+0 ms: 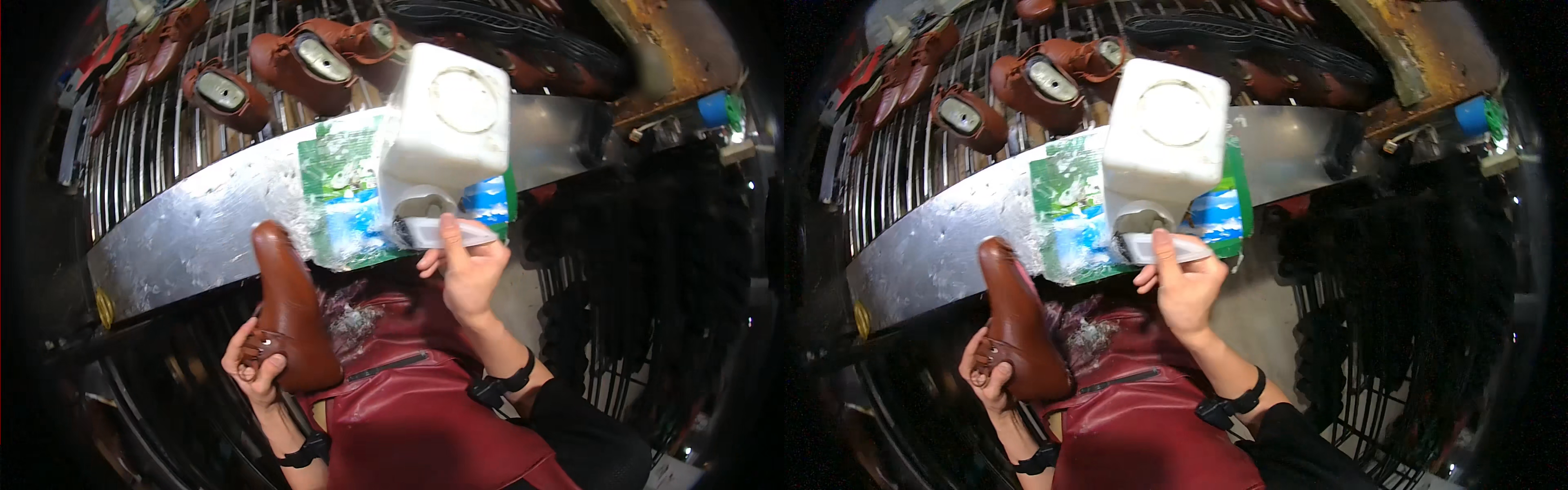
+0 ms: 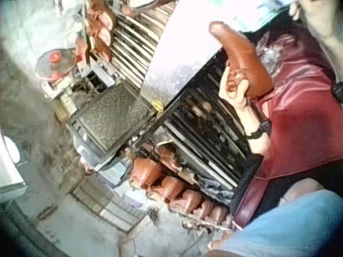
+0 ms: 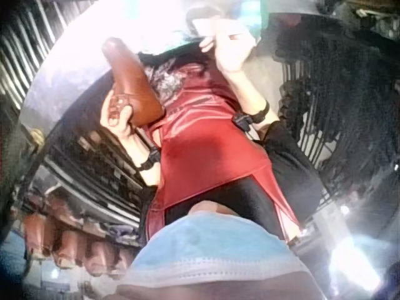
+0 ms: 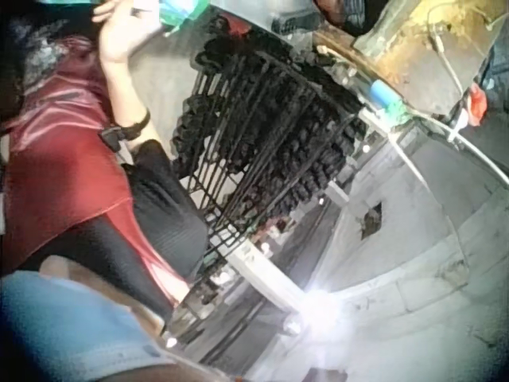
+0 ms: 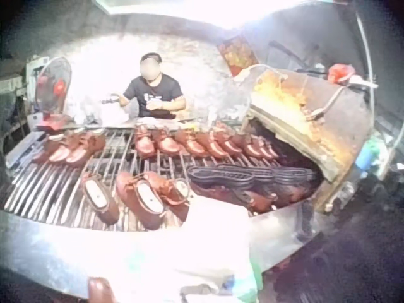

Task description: Applying adhesive to shoe uppers and placing soles on a factory conveyor belt.

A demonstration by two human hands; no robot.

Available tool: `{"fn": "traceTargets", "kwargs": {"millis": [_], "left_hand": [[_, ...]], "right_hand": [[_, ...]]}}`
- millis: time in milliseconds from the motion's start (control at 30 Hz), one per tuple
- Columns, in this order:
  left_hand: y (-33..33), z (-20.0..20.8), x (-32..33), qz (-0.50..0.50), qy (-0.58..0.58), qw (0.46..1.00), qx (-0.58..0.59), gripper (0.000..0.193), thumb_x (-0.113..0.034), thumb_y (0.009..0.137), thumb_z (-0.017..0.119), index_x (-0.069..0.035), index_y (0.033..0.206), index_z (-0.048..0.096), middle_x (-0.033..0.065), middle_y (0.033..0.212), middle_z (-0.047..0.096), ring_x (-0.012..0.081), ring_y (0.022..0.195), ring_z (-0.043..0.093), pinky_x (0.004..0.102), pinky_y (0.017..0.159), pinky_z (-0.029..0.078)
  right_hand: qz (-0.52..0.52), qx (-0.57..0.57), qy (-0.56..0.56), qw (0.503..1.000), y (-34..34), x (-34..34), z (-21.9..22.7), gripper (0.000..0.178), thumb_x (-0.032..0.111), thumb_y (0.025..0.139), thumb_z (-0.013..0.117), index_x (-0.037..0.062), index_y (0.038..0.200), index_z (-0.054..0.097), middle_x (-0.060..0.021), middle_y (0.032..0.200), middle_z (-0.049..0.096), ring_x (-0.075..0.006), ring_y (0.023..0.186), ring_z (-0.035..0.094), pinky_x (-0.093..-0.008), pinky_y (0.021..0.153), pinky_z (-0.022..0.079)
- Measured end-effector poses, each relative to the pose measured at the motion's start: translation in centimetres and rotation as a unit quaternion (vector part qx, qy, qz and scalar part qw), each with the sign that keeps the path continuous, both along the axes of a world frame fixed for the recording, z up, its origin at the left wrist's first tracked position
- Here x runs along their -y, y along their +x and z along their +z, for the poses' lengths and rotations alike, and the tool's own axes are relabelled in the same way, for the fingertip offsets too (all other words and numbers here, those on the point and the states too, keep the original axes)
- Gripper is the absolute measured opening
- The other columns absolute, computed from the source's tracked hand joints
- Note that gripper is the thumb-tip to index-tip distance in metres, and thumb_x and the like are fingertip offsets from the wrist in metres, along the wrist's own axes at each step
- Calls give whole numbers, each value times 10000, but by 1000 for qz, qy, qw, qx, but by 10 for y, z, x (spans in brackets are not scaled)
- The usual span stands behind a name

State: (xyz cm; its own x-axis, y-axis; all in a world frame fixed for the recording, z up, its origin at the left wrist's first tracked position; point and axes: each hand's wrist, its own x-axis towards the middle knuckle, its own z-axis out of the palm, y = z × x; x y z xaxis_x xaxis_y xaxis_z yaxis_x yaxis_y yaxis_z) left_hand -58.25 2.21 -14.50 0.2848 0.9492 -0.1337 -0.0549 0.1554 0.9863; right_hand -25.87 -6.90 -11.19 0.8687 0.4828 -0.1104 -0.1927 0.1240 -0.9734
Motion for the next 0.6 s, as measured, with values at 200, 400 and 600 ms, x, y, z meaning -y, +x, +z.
{"fn": "traceTargets", "kwargs": {"millis": [200,400,600], "left_hand": [[-3,9,12,-73,-11,997,25,744,-249,624,959,60,1263,733,79,1046,773,157,940,724,270,898,538],[3,9,17,-75,-85,984,139,761,-240,682,909,77,1332,674,197,1184,765,307,1118,746,393,1057,558],[12,14,13,-95,-166,940,281,722,-284,855,819,106,1407,566,249,1357,671,371,1209,703,459,1065,578]], "right_hand": [[185,-249,135,941,14,-12,43,216,183,1005,708,-29,976,688,-190,830,743,-242,528,670,-336,421,503],[227,-98,122,961,-26,-5,53,154,99,952,738,-50,912,730,-132,795,735,-149,529,643,-268,451,470],[319,4,84,944,-67,32,46,103,14,976,699,-87,971,718,-241,966,757,-148,653,670,-270,570,547]]}}
